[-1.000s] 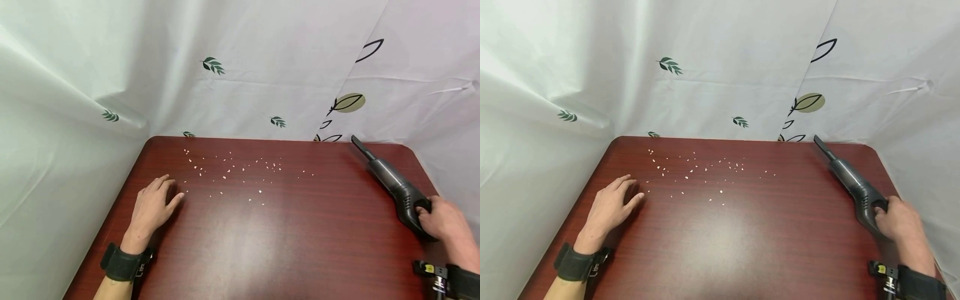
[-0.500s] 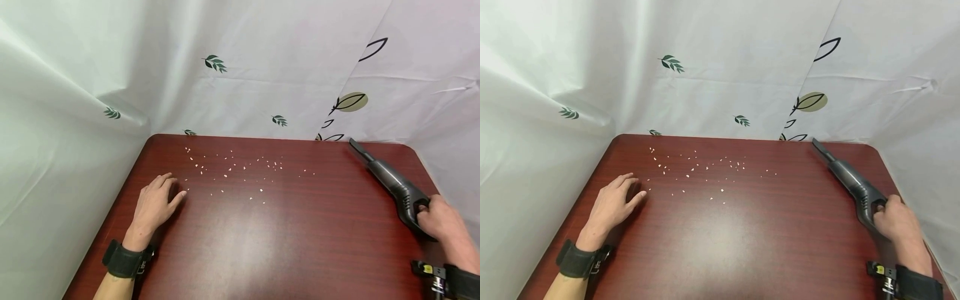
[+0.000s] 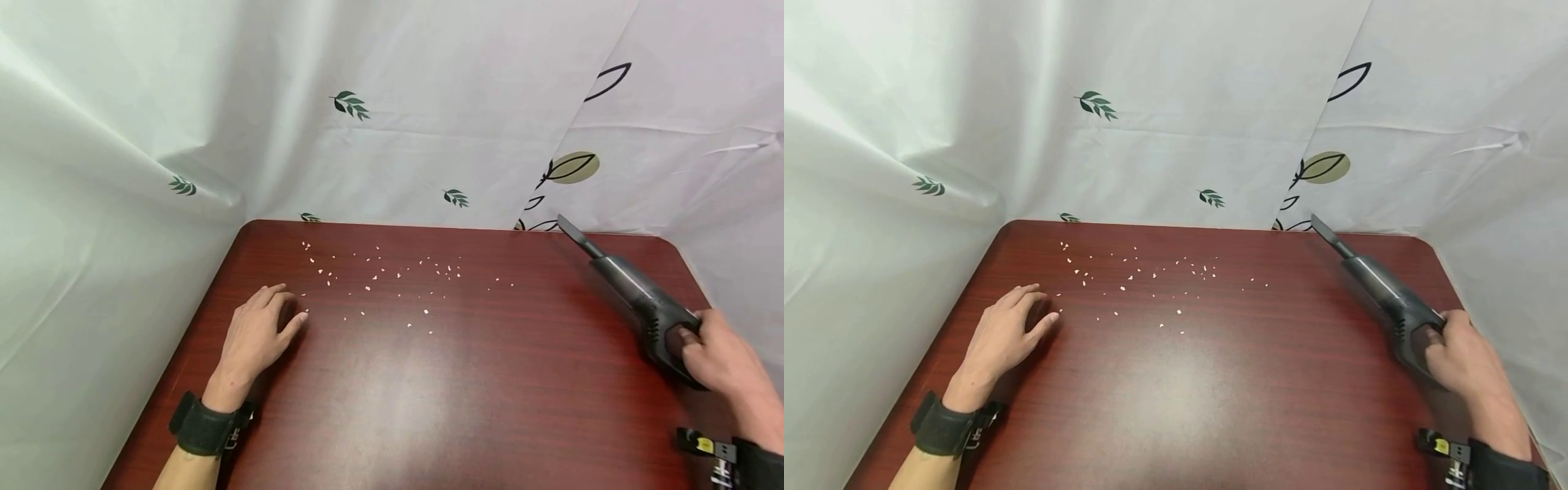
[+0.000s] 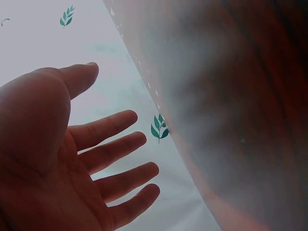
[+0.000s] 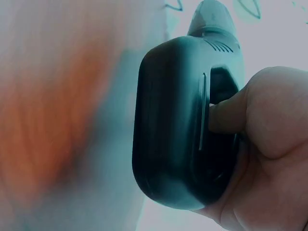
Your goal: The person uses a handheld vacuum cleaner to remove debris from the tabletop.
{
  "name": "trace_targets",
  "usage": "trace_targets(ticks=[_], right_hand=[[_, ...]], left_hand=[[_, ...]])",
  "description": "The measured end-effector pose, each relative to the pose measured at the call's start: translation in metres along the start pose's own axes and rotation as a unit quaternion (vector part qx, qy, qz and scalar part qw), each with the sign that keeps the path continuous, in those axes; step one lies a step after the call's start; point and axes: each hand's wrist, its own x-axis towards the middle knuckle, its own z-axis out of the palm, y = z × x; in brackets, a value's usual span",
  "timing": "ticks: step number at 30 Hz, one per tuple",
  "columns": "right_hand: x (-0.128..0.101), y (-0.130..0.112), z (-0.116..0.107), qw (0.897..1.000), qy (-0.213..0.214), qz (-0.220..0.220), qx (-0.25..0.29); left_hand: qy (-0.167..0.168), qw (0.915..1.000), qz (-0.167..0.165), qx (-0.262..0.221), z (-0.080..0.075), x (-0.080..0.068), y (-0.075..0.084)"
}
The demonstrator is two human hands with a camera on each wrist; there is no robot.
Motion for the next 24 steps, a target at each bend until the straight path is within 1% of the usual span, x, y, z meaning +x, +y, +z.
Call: trace_targets(ticks=[2, 4, 9, 12, 15, 19, 24], right_hand=[[-0.003, -0.008, -0.003, 1.000, 0.006, -0.018, 0.003], [-0.006, -0.017, -0.007, 0.999, 0.012, -0.036, 0.004], [-0.016, -0.036, -0.018, 0.997, 0.015, -0.081, 0.003], [-0.022, -0.047, -0.022, 0.994, 0.012, -0.111, 0.007], [-0.026, -0.057, -0.024, 0.990, 0.009, -0.139, 0.014], [-0.033, -0.069, -0.021, 0.987, 0.004, -0.157, 0.025], [-0.041, -0.087, -0.020, 0.983, 0.009, -0.178, 0.040]], left_hand=[[-0.001, 1.0000, 0.005, -0.005, 0.000, 0.000, 0.001], [-0.009, 0.9998, 0.008, -0.013, 0.001, 0.001, 0.003], [-0.044, 0.9982, 0.014, -0.040, 0.001, 0.002, 0.012], [-0.067, 0.9955, 0.025, -0.061, 0.002, 0.003, 0.021], [-0.085, 0.9919, 0.045, -0.083, 0.004, 0.005, 0.030], [-0.094, 0.9877, 0.067, -0.105, 0.005, 0.007, 0.043], [-0.105, 0.9814, 0.089, -0.134, 0.010, 0.010, 0.061]])
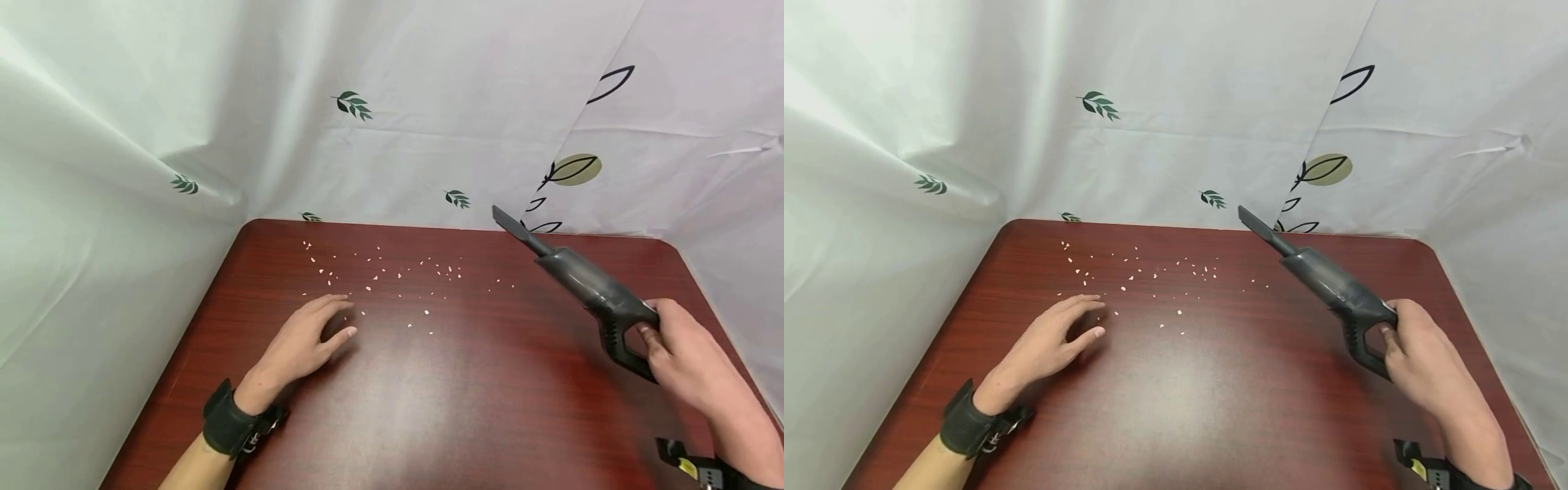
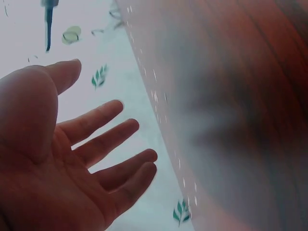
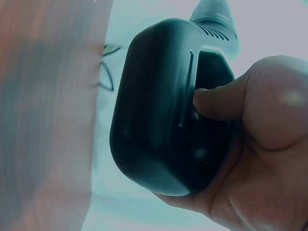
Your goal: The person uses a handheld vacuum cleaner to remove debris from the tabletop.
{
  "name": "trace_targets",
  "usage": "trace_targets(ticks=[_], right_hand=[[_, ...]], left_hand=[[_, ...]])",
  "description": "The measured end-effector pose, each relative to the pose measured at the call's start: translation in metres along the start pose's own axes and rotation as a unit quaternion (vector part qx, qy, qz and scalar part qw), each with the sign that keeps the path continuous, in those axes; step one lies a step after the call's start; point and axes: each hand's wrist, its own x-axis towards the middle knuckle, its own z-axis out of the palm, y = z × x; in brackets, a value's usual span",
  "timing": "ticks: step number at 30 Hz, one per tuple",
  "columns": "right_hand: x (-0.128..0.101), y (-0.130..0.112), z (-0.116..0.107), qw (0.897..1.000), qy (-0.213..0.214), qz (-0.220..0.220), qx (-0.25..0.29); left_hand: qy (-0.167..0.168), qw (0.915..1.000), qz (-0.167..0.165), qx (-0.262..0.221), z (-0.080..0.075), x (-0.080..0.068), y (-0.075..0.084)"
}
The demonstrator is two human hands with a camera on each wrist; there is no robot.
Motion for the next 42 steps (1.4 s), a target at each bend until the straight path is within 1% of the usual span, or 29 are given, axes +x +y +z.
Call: trace_targets(ticks=[5, 9, 12, 16, 19, 21, 23, 24, 25, 27, 28, 29, 31, 33, 35, 36, 37, 38, 40, 41, 42], right_hand=[[-0.003, -0.019, 0.003, 0.999, -0.003, -0.036, 0.020], [-0.006, -0.033, 0.007, 0.998, -0.010, -0.057, 0.032], [-0.008, -0.042, 0.010, 0.997, -0.010, -0.069, 0.037], [-0.010, -0.055, 0.017, 0.995, -0.009, -0.086, 0.040], [-0.011, -0.065, 0.022, 0.994, -0.008, -0.103, 0.041], [-0.014, -0.072, 0.026, 0.992, -0.003, -0.116, 0.043], [-0.016, -0.079, 0.030, 0.991, 0.006, -0.129, 0.044], [-0.017, -0.082, 0.032, 0.990, 0.011, -0.135, 0.045], [-0.018, -0.085, 0.033, 0.989, 0.019, -0.142, 0.043], [-0.019, -0.091, 0.038, 0.987, 0.029, -0.153, 0.046], [-0.020, -0.094, 0.040, 0.986, 0.033, -0.159, 0.047], [-0.020, -0.096, 0.042, 0.985, 0.038, -0.164, 0.046], [-0.022, -0.100, 0.046, 0.983, 0.042, -0.170, 0.046], [-0.023, -0.104, 0.049, 0.983, 0.044, -0.173, 0.046], [-0.025, -0.108, 0.052, 0.983, 0.046, -0.172, 0.046], [-0.025, -0.109, 0.054, 0.983, 0.048, -0.172, 0.048], [-0.026, -0.111, 0.056, 0.982, 0.050, -0.173, 0.050], [-0.026, -0.114, 0.057, 0.982, 0.053, -0.173, 0.053], [-0.027, -0.118, 0.061, 0.981, 0.059, -0.174, 0.059], [-0.028, -0.119, 0.063, 0.981, 0.062, -0.176, 0.061], [-0.029, -0.121, 0.065, 0.980, 0.063, -0.177, 0.062]], left_hand=[[-0.017, 0.9994, 0.023, -0.019, 0.010, 0.006, 0.013], [-0.020, 0.9987, 0.034, -0.032, 0.015, 0.011, 0.024], [-0.024, 0.9961, 0.047, -0.071, 0.019, 0.016, 0.033], [-0.046, 0.9870, 0.061, -0.141, 0.024, 0.022, 0.044], [-0.061, 0.9814, 0.066, -0.169, 0.029, 0.024, 0.050], [-0.065, 0.9779, 0.071, -0.186, 0.032, 0.026, 0.054], [-0.067, 0.9722, 0.078, -0.210, 0.037, 0.029, 0.057], [-0.068, 0.9678, 0.082, -0.228, 0.039, 0.030, 0.058], [-0.072, 0.9608, 0.087, -0.253, 0.042, 0.031, 0.059], [-0.081, 0.9417, 0.093, -0.313, 0.047, 0.034, 0.062], [-0.085, 0.9307, 0.094, -0.343, 0.049, 0.034, 0.063], [-0.090, 0.9179, 0.095, -0.375, 0.051, 0.035, 0.064], [-0.095, 0.8896, 0.095, -0.436, 0.056, 0.036, 0.067], [-0.091, 0.8633, 0.093, -0.488, 0.060, 0.037, 0.071], [-0.088, 0.8331, 0.092, -0.538, 0.065, 0.038, 0.075], [-0.083, 0.8207, 0.090, -0.558, 0.066, 0.039, 0.077], [-0.077, 0.8105, 0.087, -0.574, 0.068, 0.039, 0.079], [-0.070, 0.8027, 0.085, -0.586, 0.070, 0.039, 0.081], [-0.055, 0.7902, 0.083, -0.605, 0.074, 0.039, 0.085], [-0.045, 0.7869, 0.082, -0.610, 0.076, 0.040, 0.087], [-0.034, 0.7815, 0.084, -0.617, 0.078, 0.040, 0.089]])
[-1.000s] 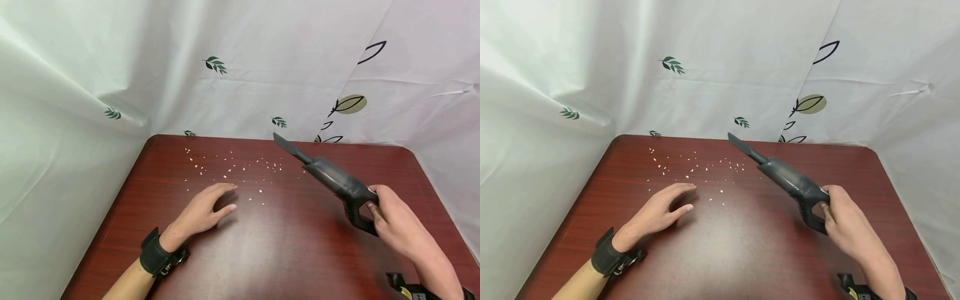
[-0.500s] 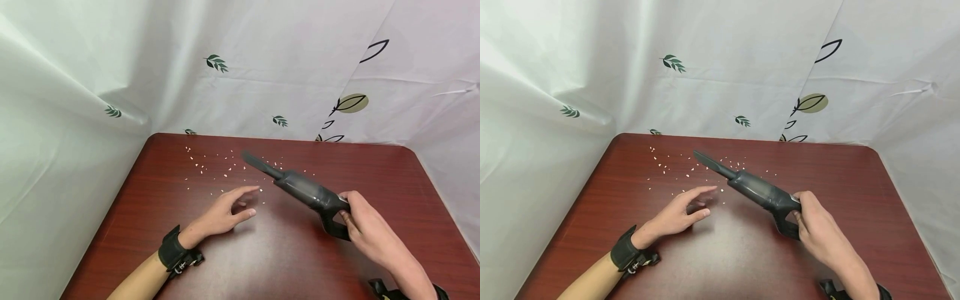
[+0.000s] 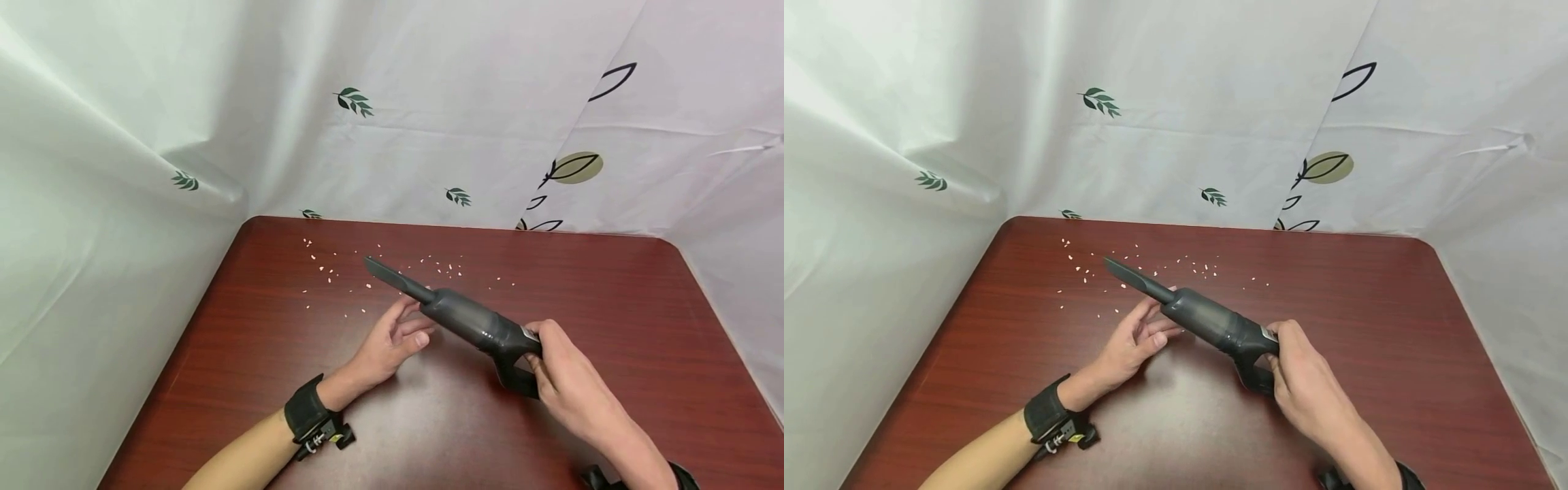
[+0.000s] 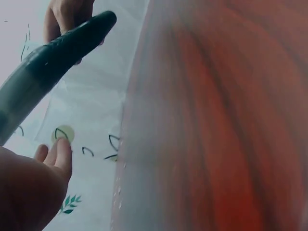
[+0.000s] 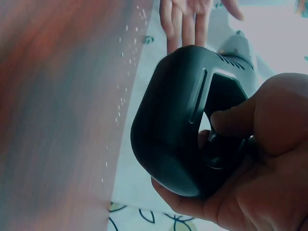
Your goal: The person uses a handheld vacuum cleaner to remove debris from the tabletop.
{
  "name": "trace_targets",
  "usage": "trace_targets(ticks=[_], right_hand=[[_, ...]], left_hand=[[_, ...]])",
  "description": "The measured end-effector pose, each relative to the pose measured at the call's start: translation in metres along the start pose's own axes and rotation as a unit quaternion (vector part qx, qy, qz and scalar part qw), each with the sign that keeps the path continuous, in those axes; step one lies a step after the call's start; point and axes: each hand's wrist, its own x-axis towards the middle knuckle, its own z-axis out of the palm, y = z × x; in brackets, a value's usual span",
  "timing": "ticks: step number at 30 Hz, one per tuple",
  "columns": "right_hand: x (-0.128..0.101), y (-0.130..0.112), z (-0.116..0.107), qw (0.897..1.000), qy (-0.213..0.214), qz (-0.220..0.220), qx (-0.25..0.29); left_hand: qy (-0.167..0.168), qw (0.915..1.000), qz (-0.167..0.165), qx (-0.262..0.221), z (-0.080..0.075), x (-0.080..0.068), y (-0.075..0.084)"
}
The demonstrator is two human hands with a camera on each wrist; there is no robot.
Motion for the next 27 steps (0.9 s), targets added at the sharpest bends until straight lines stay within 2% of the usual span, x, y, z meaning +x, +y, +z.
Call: trace_targets(ticks=[6, 9, 14, 20, 27], right_hand=[[-0.003, -0.008, 0.009, 1.000, -0.006, -0.005, 0.010], [-0.004, -0.011, 0.013, 1.000, -0.014, 0.001, 0.017], [-0.007, -0.015, 0.018, 0.999, -0.027, 0.005, 0.027], [-0.008, -0.017, 0.021, 0.999, -0.036, 0.009, 0.036], [-0.007, -0.018, 0.020, 0.998, -0.036, 0.014, 0.040]], left_hand=[[0.036, 0.9963, 0.046, -0.064, 0.008, 0.001, -0.008], [0.040, 0.9938, 0.058, -0.085, 0.012, 0.002, -0.009], [0.039, 0.9949, 0.070, -0.063, 0.014, 0.003, -0.006], [0.056, 0.9950, 0.079, -0.026, 0.014, 0.004, -0.003], [0.050, 0.9953, 0.066, -0.050, 0.014, 0.004, 0.000]])
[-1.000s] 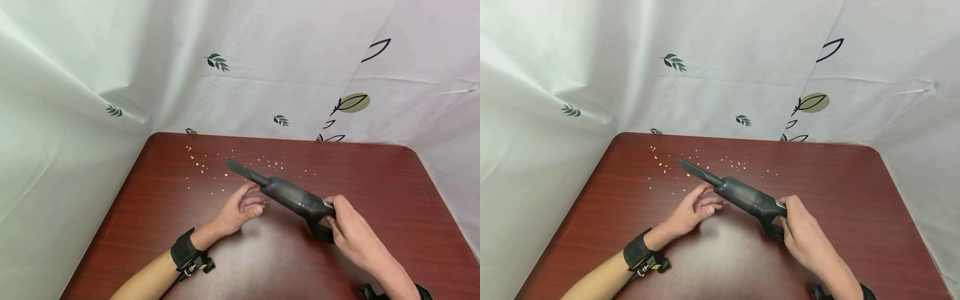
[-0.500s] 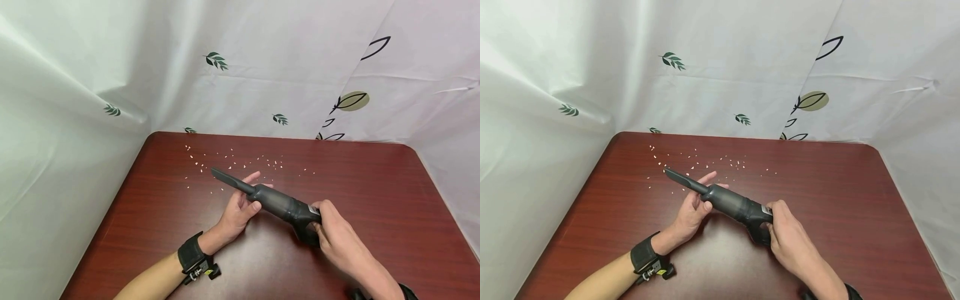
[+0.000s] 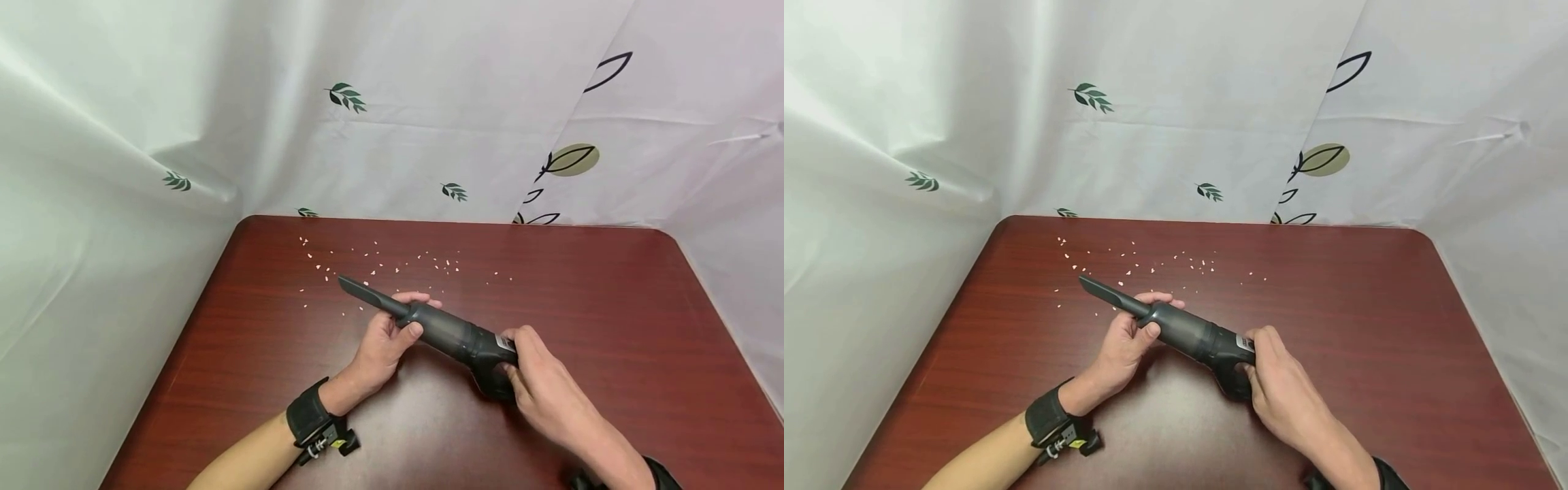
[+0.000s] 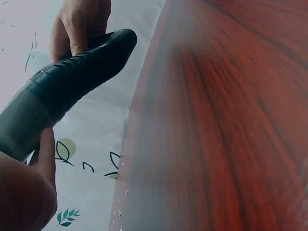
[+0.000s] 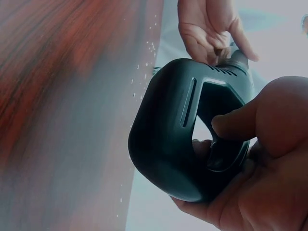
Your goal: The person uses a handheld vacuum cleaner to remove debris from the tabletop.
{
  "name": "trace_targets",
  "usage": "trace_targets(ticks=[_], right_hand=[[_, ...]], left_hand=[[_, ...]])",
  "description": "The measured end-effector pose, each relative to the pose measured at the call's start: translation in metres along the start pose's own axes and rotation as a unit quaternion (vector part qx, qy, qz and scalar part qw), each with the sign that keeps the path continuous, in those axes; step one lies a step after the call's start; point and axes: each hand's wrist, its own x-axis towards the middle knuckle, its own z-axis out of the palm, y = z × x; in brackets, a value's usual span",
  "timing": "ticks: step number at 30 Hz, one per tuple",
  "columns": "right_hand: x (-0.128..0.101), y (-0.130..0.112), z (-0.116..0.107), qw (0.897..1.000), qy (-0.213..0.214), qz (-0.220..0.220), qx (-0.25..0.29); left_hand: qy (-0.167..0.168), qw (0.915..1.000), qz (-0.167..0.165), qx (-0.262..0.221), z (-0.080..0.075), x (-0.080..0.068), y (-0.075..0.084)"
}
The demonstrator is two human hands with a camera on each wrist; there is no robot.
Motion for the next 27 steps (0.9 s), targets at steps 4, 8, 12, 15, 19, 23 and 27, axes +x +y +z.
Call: trace_targets(ticks=[4, 8, 12, 15, 19, 23, 27], right_hand=[[0.001, -0.001, -0.003, 1.000, -0.004, 0.002, 0.019], [0.001, -0.001, -0.009, 0.998, -0.017, 0.012, 0.055], [0.001, 0.000, -0.018, 0.992, -0.047, 0.029, 0.117], [0.002, 0.003, -0.025, 0.977, -0.087, 0.044, 0.191], [0.005, 0.011, -0.032, 0.932, -0.162, 0.045, 0.320], [0.009, 0.018, -0.033, 0.854, -0.243, 0.025, 0.459], [0.009, 0.021, -0.031, 0.770, -0.285, 0.014, 0.570]], left_hand=[[-0.002, 0.9998, -0.012, -0.018, -0.001, -0.001, 0.002], [-0.001, 0.9995, -0.022, -0.023, -0.002, -0.001, 0.005], [-0.004, 0.9992, -0.031, -0.025, -0.003, -0.001, 0.006], [-0.010, 0.9984, -0.041, -0.038, -0.003, -0.002, 0.007], [-0.023, 0.9959, -0.054, -0.069, -0.003, -0.001, 0.006], [-0.027, 0.9925, -0.066, -0.099, -0.002, -0.001, 0.004], [-0.031, 0.9897, -0.075, -0.118, -0.002, -0.001, 0.004]])
